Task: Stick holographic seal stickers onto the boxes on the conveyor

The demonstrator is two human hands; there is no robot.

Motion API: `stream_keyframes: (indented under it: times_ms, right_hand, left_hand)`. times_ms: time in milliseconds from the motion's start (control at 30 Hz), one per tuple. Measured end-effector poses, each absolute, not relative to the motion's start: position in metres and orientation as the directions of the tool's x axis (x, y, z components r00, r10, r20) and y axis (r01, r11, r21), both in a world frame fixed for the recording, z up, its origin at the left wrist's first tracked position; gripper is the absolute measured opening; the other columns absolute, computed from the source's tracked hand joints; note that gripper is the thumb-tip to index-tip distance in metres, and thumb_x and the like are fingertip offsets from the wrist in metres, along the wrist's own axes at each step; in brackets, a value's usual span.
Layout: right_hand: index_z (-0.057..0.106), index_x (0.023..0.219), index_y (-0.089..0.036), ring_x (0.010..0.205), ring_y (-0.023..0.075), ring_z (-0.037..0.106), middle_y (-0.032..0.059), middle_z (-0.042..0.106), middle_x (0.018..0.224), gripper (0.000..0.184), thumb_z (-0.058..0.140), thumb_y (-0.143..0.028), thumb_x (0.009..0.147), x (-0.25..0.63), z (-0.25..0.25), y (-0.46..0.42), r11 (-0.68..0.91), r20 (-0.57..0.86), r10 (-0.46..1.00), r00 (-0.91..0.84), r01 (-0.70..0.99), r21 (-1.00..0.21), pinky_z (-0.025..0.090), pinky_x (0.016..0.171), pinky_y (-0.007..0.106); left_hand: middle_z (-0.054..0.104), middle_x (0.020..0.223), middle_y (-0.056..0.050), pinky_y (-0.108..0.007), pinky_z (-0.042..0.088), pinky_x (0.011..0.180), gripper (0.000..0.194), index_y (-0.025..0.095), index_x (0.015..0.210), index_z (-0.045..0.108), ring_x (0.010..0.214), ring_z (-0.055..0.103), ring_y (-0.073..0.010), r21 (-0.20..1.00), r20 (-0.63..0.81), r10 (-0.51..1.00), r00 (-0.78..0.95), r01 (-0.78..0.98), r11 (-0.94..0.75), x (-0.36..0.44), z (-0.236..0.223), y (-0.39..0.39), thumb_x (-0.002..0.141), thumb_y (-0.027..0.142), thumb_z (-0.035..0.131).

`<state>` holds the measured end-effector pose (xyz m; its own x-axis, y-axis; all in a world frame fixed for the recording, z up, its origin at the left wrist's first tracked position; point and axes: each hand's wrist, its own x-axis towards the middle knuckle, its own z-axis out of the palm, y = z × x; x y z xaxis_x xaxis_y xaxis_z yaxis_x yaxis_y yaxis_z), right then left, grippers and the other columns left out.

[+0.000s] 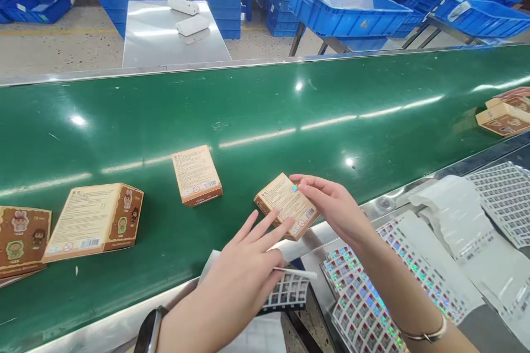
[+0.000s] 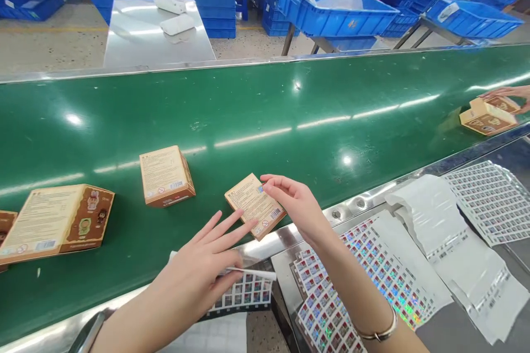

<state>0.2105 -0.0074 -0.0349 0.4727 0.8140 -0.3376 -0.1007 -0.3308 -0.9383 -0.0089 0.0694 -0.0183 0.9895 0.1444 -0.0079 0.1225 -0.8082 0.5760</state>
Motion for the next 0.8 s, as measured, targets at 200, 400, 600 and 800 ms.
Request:
stream_keyframes:
  times_ms: [200, 400, 600, 800]
  right_hand:
    - [0.065, 0.075, -0.019, 0.09, 0.0185, 0.064, 0.0073, 0.069, 0.121, 0.026, 0.073, -0.044, 0.08, 0.231, -0.046, -0.002, -0.353, -0.368, 0.812, 0.453, -0.121, -0.928, 0.049, 0.075, 0.03]
    - [0.062, 0.078, -0.021, 0.089, 0.0188, 0.065, 0.0069, 0.069, 0.116, 0.026, 0.073, -0.044, 0.081, 0.233, -0.046, -0.011, -0.354, -0.26, 0.797, 0.545, 0.073, -0.932, 0.05, 0.074, 0.03]
    - [0.054, 0.106, -0.023, 0.088, 0.0211, 0.069, 0.0052, 0.072, 0.096, 0.038, 0.075, -0.044, 0.081, 0.24, -0.054, -0.01, -0.331, -0.077, 0.711, 0.699, 0.236, -0.914, 0.055, 0.08, 0.036]
    - [0.056, 0.113, -0.022, 0.092, 0.0241, 0.071, 0.0095, 0.071, 0.107, 0.025, 0.061, -0.038, 0.094, 0.252, -0.027, -0.011, -0.327, 0.184, 0.704, 0.686, 0.543, -0.773, 0.056, 0.079, 0.039]
  left_hand:
    - [0.041, 0.16, -0.003, -0.051, 0.024, 0.126, 0.017, 0.018, 0.085, 0.067, 0.153, 0.026, -0.0243, 0.527, -0.033, 0.137, 0.99, 0.134, -0.839, 0.019, -0.031, 0.066, 0.094, 0.009, 0.056]
    - [0.044, 0.158, 0.0, -0.045, 0.014, 0.129, 0.017, 0.02, 0.084, 0.066, 0.154, 0.024, -0.0191, 0.54, 0.037, 0.15, 0.988, 0.106, -0.835, 0.027, -0.034, 0.065, 0.095, 0.012, 0.056]
    - [0.046, 0.157, -0.003, -0.044, 0.022, 0.126, 0.017, 0.019, 0.081, 0.066, 0.152, 0.027, -0.0219, 0.588, 0.046, 0.105, 0.993, 0.058, -0.807, 0.04, -0.03, 0.064, 0.095, 0.013, 0.059]
    - [0.074, 0.117, -0.001, -0.03, 0.052, 0.089, 0.01, 0.023, 0.091, 0.073, 0.105, 0.069, -0.0189, 0.801, -0.029, 0.334, 0.942, 0.222, -0.556, 0.032, -0.009, 0.081, 0.096, 0.024, 0.063]
